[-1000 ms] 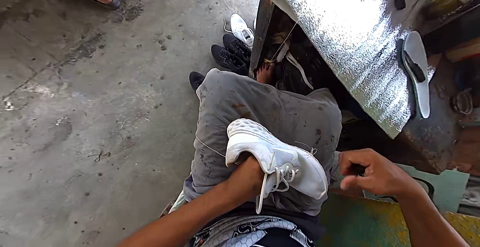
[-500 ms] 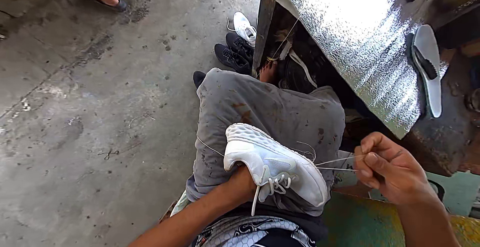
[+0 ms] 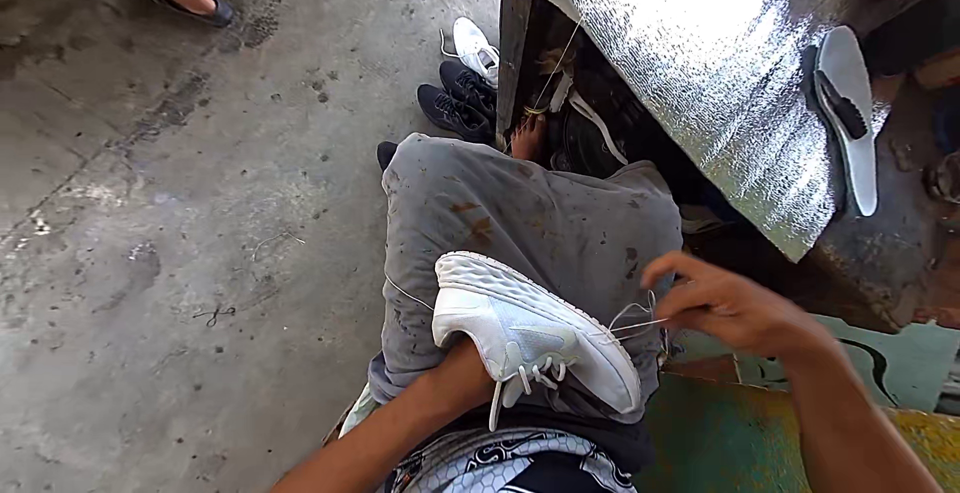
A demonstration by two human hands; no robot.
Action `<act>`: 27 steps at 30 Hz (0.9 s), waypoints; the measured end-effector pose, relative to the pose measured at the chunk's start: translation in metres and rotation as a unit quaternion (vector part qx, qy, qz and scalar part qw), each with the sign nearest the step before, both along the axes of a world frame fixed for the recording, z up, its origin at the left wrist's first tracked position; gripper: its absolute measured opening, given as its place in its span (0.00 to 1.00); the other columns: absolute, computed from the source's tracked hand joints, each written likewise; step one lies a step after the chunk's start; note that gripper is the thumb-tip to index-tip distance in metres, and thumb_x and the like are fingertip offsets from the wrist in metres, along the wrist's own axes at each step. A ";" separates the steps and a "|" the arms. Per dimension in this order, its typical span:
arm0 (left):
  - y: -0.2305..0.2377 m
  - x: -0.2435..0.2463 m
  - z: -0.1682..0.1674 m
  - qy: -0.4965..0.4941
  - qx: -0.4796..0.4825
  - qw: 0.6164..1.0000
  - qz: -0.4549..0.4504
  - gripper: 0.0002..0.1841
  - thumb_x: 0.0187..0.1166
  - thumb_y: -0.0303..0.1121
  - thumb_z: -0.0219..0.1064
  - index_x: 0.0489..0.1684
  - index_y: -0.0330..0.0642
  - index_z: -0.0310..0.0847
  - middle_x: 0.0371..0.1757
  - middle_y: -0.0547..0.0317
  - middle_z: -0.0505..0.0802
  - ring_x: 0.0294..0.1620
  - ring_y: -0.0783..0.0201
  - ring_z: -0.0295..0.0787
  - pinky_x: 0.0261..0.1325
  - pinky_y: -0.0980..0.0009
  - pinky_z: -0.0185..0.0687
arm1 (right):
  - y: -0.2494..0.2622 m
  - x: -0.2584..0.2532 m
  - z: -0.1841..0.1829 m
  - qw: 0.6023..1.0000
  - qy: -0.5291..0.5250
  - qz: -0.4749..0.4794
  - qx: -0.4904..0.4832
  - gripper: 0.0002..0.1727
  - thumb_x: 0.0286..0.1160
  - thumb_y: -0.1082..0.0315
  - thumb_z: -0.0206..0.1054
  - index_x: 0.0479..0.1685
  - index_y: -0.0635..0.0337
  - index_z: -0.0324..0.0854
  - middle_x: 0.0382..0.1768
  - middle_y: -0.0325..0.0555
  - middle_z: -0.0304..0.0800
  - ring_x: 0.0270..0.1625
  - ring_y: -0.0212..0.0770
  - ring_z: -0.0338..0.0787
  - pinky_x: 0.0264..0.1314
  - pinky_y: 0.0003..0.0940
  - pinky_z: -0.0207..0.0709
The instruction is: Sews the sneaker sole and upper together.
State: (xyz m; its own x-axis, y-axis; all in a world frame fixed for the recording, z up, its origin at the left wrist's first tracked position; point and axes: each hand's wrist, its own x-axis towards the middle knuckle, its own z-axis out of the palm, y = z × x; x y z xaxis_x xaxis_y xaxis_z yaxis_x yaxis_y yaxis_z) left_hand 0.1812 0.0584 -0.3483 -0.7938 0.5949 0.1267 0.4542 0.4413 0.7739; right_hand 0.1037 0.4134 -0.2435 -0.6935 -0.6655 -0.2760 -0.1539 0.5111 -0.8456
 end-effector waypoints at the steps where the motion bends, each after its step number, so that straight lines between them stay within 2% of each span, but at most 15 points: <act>1: 0.002 -0.002 0.001 0.001 -0.004 1.000 -0.001 0.10 0.69 0.35 0.72 0.37 0.36 0.89 0.39 0.45 0.95 0.48 0.51 0.95 0.55 0.55 0.87 | 0.019 -0.003 0.010 0.999 0.004 -0.040 -0.002 0.12 0.82 0.58 0.66 0.32 0.51 0.88 0.63 0.32 0.86 0.54 0.20 0.86 0.54 0.18 0.83; 3: 0.007 -0.004 0.001 -0.010 -0.020 1.000 0.003 0.11 0.70 0.37 0.73 0.39 0.37 0.89 0.41 0.45 0.96 0.49 0.50 0.95 0.54 0.51 0.87 | 0.043 -0.002 0.024 0.987 0.044 -0.132 0.086 0.15 0.75 0.51 0.70 0.31 0.51 0.88 0.68 0.34 0.83 0.41 0.16 0.83 0.39 0.14 0.79; 5: 0.012 -0.007 0.007 -0.034 -0.041 0.998 0.018 0.11 0.72 0.37 0.72 0.40 0.37 0.90 0.42 0.45 0.95 0.50 0.49 0.95 0.53 0.49 0.87 | 0.031 0.006 0.022 0.976 0.068 -0.158 0.133 0.31 0.64 0.34 0.74 0.42 0.57 0.90 0.77 0.47 0.78 0.34 0.21 0.78 0.30 0.20 0.71; 6: 0.015 -0.009 0.009 -0.039 -0.050 0.998 0.028 0.11 0.73 0.37 0.71 0.40 0.37 0.90 0.42 0.45 0.95 0.50 0.48 0.95 0.54 0.48 0.87 | 0.011 0.014 0.018 0.980 0.075 -0.139 0.124 0.38 0.62 0.25 0.69 0.45 0.55 0.87 0.79 0.47 0.76 0.35 0.21 0.80 0.30 0.21 0.73; 8: 0.014 -0.008 0.014 -0.027 -0.083 0.995 0.044 0.11 0.73 0.37 0.70 0.40 0.38 0.90 0.41 0.45 0.96 0.50 0.47 0.95 0.53 0.46 0.87 | -0.040 0.029 0.003 0.987 0.077 -0.089 0.107 0.45 0.62 0.23 0.67 0.71 0.47 0.83 0.81 0.46 0.75 0.30 0.27 0.79 0.26 0.28 0.74; 9: 0.009 -0.007 0.021 -0.026 -0.118 0.992 0.043 0.11 0.73 0.37 0.70 0.39 0.37 0.89 0.41 0.44 0.95 0.48 0.45 0.95 0.51 0.44 0.88 | -0.057 0.033 -0.006 0.988 0.082 -0.070 0.114 0.44 0.64 0.26 0.69 0.77 0.44 0.80 0.81 0.45 0.76 0.28 0.30 0.81 0.26 0.33 0.77; 11: -0.005 -0.005 0.041 -0.052 -0.182 0.982 0.014 0.08 0.71 0.33 0.70 0.35 0.35 0.87 0.36 0.39 0.93 0.38 0.37 0.94 0.37 0.37 0.86 | -0.066 0.033 -0.020 0.987 0.077 -0.067 0.125 0.40 0.66 0.32 0.72 0.76 0.45 0.81 0.71 0.41 0.85 0.32 0.32 0.83 0.30 0.37 0.80; 12: -0.018 -0.003 0.046 -0.007 -0.169 0.985 -0.007 0.04 0.65 0.29 0.69 0.28 0.39 0.86 0.30 0.43 0.90 0.27 0.41 0.92 0.23 0.43 0.84 | -0.064 0.032 -0.023 0.986 0.074 -0.070 0.130 0.39 0.66 0.33 0.72 0.74 0.47 0.82 0.62 0.40 0.90 0.35 0.33 0.85 0.34 0.39 0.81; 14: -0.055 0.005 0.057 0.006 -0.156 0.988 -0.015 0.09 0.71 0.25 0.59 0.37 0.46 0.86 0.37 0.50 0.89 0.24 0.50 0.88 0.18 0.52 0.82 | -0.061 0.033 -0.025 0.984 0.069 -0.078 0.142 0.38 0.67 0.32 0.71 0.70 0.49 0.85 0.49 0.41 0.94 0.41 0.35 0.91 0.41 0.43 0.86; 16: -0.105 0.011 0.059 -0.036 -0.187 0.982 0.019 0.13 0.76 0.25 0.54 0.42 0.45 0.88 0.42 0.47 0.90 0.26 0.46 0.89 0.18 0.48 0.81 | -0.058 0.036 -0.026 0.981 0.081 -0.094 0.149 0.35 0.68 0.32 0.70 0.62 0.50 0.89 0.42 0.40 0.94 0.36 0.33 0.89 0.38 0.40 0.85; 19: -0.170 0.014 0.035 -0.063 -0.225 0.969 0.078 0.17 0.76 0.28 0.49 0.40 0.42 0.88 0.41 0.45 0.89 0.32 0.44 0.90 0.25 0.43 0.82 | -0.054 0.035 -0.022 0.969 0.116 -0.110 0.188 0.36 0.67 0.28 0.67 0.57 0.50 0.90 0.30 0.36 0.87 0.28 0.32 0.80 0.31 0.37 0.77; 21: -0.180 0.013 0.026 -0.076 -0.177 0.977 0.089 0.16 0.74 0.31 0.50 0.32 0.46 0.88 0.42 0.55 0.90 0.38 0.56 0.90 0.35 0.53 0.86 | -0.051 0.032 -0.015 0.964 0.125 -0.096 0.212 0.36 0.71 0.27 0.64 0.55 0.51 0.90 0.29 0.37 0.85 0.27 0.34 0.78 0.30 0.38 0.76; 23: -0.165 0.006 0.034 -0.142 -0.020 0.989 0.041 0.16 0.80 0.37 0.55 0.23 0.53 0.86 0.62 0.68 0.91 0.59 0.70 0.87 0.59 0.68 0.86 | -0.046 0.028 -0.007 0.964 0.116 -0.087 0.224 0.29 0.81 0.37 0.60 0.55 0.52 0.91 0.33 0.41 0.87 0.29 0.38 0.82 0.32 0.42 0.79; 25: -0.140 -0.008 0.050 -0.221 0.202 0.952 -0.065 0.16 0.86 0.37 0.56 0.27 0.53 0.87 0.78 0.66 0.85 0.84 0.58 0.74 0.86 0.57 0.69 | -0.039 0.023 -0.004 0.959 0.114 -0.102 0.239 0.19 0.87 0.49 0.57 0.50 0.49 0.91 0.43 0.40 0.87 0.35 0.35 0.85 0.37 0.40 0.83; 27: -0.114 -0.022 0.066 -0.284 0.383 0.870 -0.124 0.17 0.91 0.40 0.56 0.33 0.52 0.88 0.69 0.62 0.92 0.84 0.52 0.75 0.92 0.50 0.59 | -0.035 0.017 -0.004 0.971 0.073 -0.138 0.181 0.17 0.88 0.54 0.57 0.42 0.50 0.89 0.56 0.36 0.86 0.39 0.26 0.84 0.41 0.29 0.81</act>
State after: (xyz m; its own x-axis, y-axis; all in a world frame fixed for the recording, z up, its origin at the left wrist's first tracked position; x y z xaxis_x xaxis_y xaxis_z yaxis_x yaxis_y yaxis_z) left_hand 0.1588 -0.0553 -0.2824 -0.7174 0.6699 0.1911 -0.0890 -0.3602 0.9286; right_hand 0.1208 0.3787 -0.2471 -0.8813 -0.3258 -0.3423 -0.0728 0.8093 -0.5828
